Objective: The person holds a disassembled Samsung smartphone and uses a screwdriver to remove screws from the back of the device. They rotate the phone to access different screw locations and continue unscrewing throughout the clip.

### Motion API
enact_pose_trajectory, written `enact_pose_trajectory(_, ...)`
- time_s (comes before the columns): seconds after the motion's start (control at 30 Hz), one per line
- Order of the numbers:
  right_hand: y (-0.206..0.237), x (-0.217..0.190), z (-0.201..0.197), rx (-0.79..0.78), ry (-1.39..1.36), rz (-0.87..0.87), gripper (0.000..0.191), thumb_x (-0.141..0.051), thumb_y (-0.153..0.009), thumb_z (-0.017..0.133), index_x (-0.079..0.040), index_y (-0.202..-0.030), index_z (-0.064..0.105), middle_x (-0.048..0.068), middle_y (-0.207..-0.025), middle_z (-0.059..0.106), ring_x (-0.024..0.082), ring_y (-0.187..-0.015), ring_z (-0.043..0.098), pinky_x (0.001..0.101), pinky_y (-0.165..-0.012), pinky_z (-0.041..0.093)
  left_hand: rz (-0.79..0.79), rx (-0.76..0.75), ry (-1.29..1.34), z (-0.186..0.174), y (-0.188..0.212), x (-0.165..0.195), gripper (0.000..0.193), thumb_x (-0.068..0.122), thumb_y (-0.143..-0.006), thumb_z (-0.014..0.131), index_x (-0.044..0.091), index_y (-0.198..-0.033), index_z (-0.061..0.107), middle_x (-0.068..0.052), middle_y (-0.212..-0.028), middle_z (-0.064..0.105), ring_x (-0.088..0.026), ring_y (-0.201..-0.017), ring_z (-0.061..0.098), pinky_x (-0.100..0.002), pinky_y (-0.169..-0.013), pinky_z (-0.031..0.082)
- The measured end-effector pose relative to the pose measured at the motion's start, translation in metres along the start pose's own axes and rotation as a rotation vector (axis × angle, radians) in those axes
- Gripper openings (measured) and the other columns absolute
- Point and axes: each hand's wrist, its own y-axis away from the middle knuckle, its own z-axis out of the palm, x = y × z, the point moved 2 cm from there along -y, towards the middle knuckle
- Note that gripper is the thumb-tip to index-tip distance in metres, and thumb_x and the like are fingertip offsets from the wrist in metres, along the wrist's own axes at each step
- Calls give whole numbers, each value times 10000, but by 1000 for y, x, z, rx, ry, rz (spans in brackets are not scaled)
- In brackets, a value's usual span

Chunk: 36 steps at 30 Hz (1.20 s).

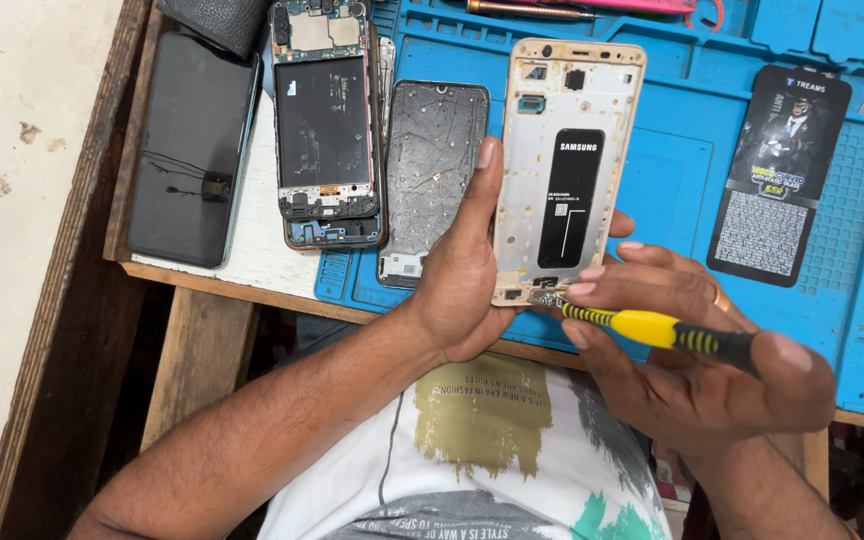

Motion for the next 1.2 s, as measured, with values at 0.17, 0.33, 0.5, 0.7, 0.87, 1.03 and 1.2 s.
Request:
enact_pose_trajectory(0.17,-7,-6,1,25,-40,13,404,1,-846,733,-59,-1195,540,110,-1083,726,274,-1131,716,486,-1080,554,-32,18,-1,0,-1,0,906,722,-1012,149,32,-1521,439,-241,-1288,645,-307,-1227,661,-443,-1022,608)
enact_pose_trajectory(0.33,-11,-13,1,73,0,-9,450,2,-866,738,-78,-1209,457,110,-1043,726,268,-1079,723,465,-1045,566,-14,30,-27,1,-1,3,916,732,-1009,157,34,-1539,422,-262,-1308,633,-332,-1235,655,-451,-1010,616)
enact_pose_trajectory(0.5,-7,-11,-4,-26,208,59,784,24,-758,763,-243,-1320,286,180,-898,749,345,-934,748,500,-965,604,-47,-6,-6,1,1,4,931,758,-980,148,59,-1539,401,-244,-1307,615,-328,-1143,679,-441,-769,655)
enact_pose_trajectory(0.7,4,-2,-2,115,6,-55,688,-19,-986,707,-139,-1432,197,80,-1124,727,206,-1058,740,392,-1082,582,-44,9,12,1,0,2,926,754,-994,149,57,-1547,404,-249,-1306,620,-322,-1135,684,-441,-773,665)
enact_pose_trajectory(0.87,7,4,2,145,-82,-27,518,-28,-919,743,-94,-1297,395,79,-1090,741,239,-1104,730,413,-1077,552,-39,20,11,1,0,2,913,742,-1003,151,56,-1544,417,-246,-1299,628,-322,-1163,682,-448,-866,663)
enact_pose_trajectory(1.03,6,3,2,152,-107,-7,400,-32,-908,739,-68,-1222,495,64,-1084,743,229,-1118,723,407,-1077,550,-43,24,9,1,0,2,906,736,-1002,144,58,-1532,425,-239,-1288,634,-318,-1164,681,-453,-887,656)
enact_pose_trajectory(1.2,6,4,2,106,-84,10,308,-22,-870,751,-77,-1142,615,60,-1084,739,241,-1121,709,436,-1116,537,-31,16,8,2,-1,2,902,734,-1006,146,56,-1534,422,-244,-1289,632,-322,-1171,678,-460,-896,654)
